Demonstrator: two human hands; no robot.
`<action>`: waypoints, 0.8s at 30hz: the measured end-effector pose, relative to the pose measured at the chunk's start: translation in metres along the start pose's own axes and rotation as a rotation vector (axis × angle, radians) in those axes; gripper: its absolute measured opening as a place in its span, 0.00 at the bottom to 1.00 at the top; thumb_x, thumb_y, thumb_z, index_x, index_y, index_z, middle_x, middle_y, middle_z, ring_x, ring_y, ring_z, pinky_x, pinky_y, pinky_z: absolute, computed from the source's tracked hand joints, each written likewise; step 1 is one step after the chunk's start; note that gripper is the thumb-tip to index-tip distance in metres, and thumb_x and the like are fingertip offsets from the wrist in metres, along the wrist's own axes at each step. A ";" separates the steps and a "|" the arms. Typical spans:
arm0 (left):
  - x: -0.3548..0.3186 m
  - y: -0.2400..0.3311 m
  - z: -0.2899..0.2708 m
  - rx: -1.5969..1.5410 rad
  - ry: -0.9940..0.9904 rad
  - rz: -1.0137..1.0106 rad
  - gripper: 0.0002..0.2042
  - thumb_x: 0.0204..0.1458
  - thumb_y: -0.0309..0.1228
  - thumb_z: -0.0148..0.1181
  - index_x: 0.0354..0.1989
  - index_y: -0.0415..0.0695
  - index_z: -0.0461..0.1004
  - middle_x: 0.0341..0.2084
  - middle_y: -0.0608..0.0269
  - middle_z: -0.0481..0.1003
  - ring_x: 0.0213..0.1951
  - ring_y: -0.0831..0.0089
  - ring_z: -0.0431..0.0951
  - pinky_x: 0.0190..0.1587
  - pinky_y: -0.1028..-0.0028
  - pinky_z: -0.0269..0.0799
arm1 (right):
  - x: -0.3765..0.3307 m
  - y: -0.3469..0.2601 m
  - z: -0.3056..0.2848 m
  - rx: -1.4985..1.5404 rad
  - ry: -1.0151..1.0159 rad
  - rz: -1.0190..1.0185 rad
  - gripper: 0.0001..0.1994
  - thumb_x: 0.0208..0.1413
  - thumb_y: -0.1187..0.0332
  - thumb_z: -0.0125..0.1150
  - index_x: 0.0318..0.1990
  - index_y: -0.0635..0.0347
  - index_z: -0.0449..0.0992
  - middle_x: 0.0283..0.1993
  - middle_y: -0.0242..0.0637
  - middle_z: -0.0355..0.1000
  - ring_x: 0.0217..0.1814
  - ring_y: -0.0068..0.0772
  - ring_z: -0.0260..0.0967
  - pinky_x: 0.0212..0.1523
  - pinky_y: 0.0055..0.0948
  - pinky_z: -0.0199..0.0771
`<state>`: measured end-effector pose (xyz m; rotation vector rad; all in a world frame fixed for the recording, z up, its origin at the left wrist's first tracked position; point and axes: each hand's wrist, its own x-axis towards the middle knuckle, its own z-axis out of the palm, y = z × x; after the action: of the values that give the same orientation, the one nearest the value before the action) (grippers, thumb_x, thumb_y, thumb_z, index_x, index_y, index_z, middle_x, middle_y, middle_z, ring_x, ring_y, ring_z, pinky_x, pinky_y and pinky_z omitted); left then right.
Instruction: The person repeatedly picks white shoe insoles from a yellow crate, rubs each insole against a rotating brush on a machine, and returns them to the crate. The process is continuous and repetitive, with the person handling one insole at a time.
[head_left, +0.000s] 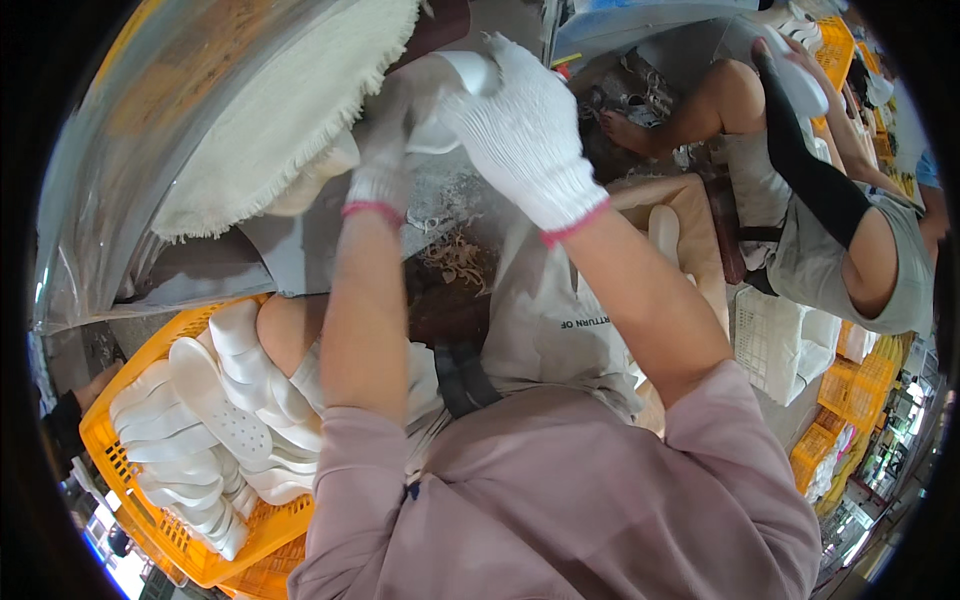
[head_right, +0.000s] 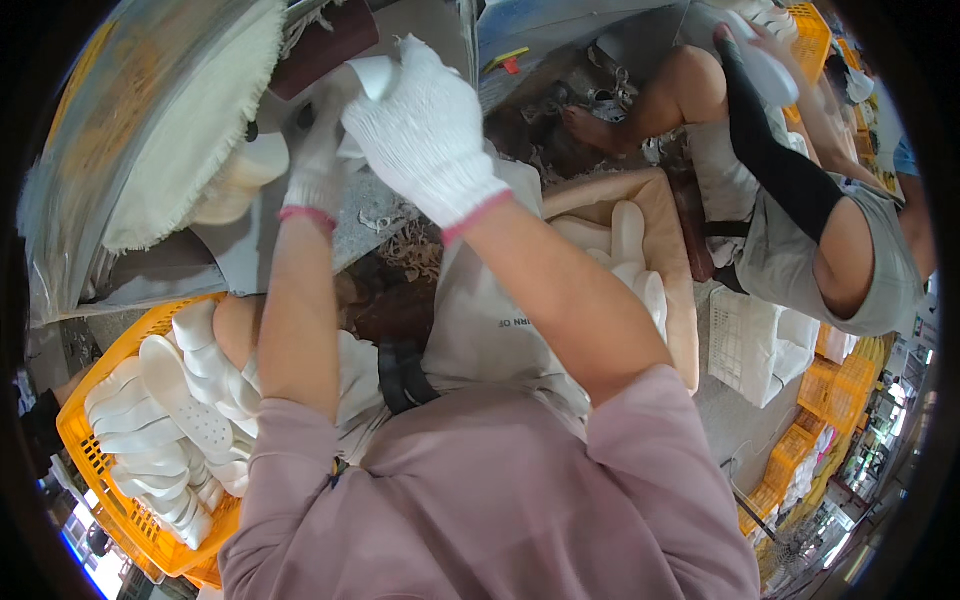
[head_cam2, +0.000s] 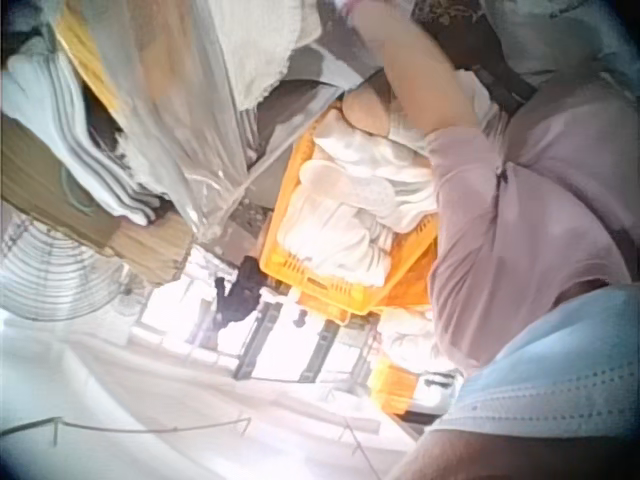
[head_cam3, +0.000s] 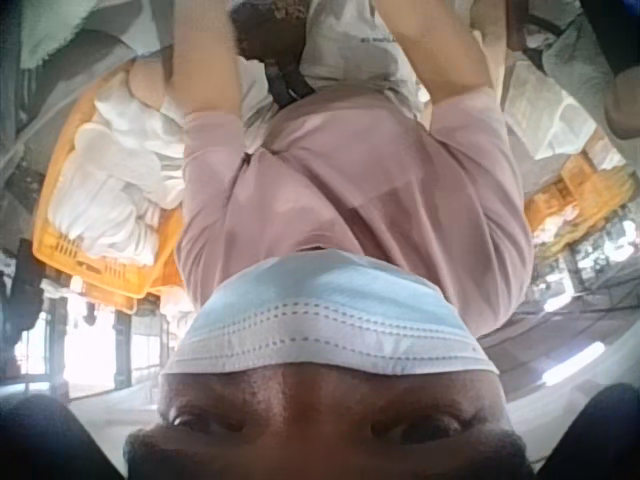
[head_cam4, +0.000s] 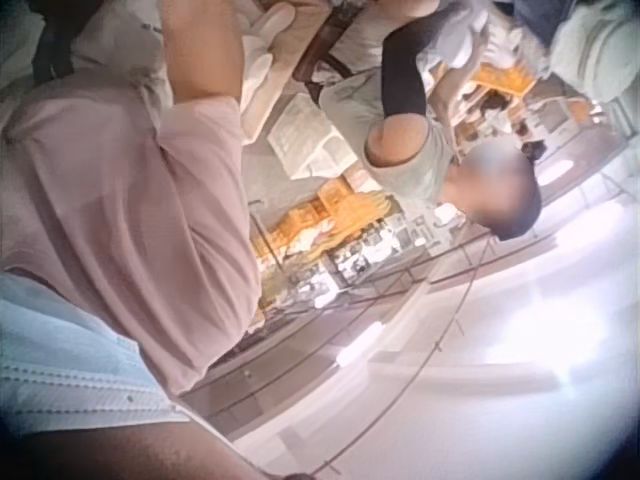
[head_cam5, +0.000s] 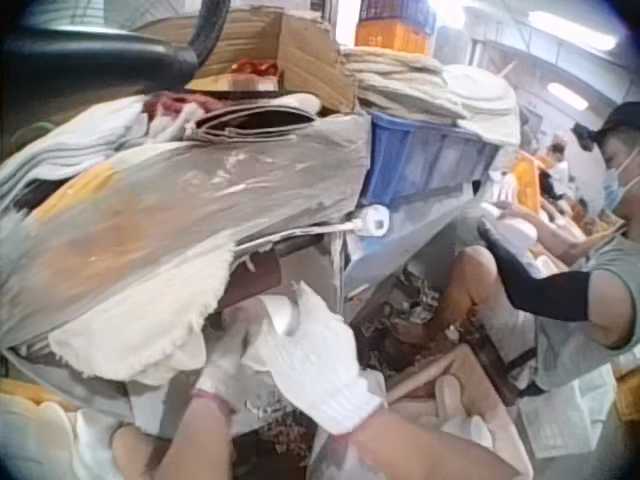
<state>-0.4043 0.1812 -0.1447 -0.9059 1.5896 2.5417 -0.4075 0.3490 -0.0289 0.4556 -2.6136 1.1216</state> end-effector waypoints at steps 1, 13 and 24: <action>-0.016 0.014 -0.026 0.534 0.194 0.097 0.36 0.69 0.56 0.57 0.72 0.35 0.66 0.66 0.46 0.73 0.66 0.58 0.74 0.68 0.65 0.68 | 0.010 -0.001 0.005 0.008 -0.049 0.052 0.26 0.59 0.55 0.65 0.56 0.69 0.77 0.48 0.61 0.80 0.53 0.66 0.79 0.57 0.49 0.80; -0.045 -0.027 0.040 -0.399 -0.157 0.189 0.16 0.62 0.31 0.69 0.54 0.33 0.81 0.48 0.59 0.82 0.49 0.72 0.81 0.55 0.72 0.76 | -0.035 -0.011 -0.047 -0.294 -0.283 -0.596 0.19 0.53 0.64 0.68 0.54 0.54 0.80 0.54 0.42 0.77 0.58 0.54 0.75 0.62 0.50 0.74; -0.096 0.007 -0.025 -1.008 -0.154 0.013 0.31 0.64 0.61 0.54 0.55 0.41 0.76 0.45 0.50 0.80 0.39 0.51 0.82 0.42 0.52 0.82 | -0.103 -0.032 0.016 -0.089 -0.324 -0.515 0.19 0.58 0.65 0.68 0.57 0.54 0.81 0.43 0.41 0.83 0.39 0.42 0.83 0.39 0.40 0.82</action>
<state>-0.3142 0.1846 -0.1015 -0.6450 0.1775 3.2802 -0.3024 0.3349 -0.0554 1.2918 -2.5506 0.8069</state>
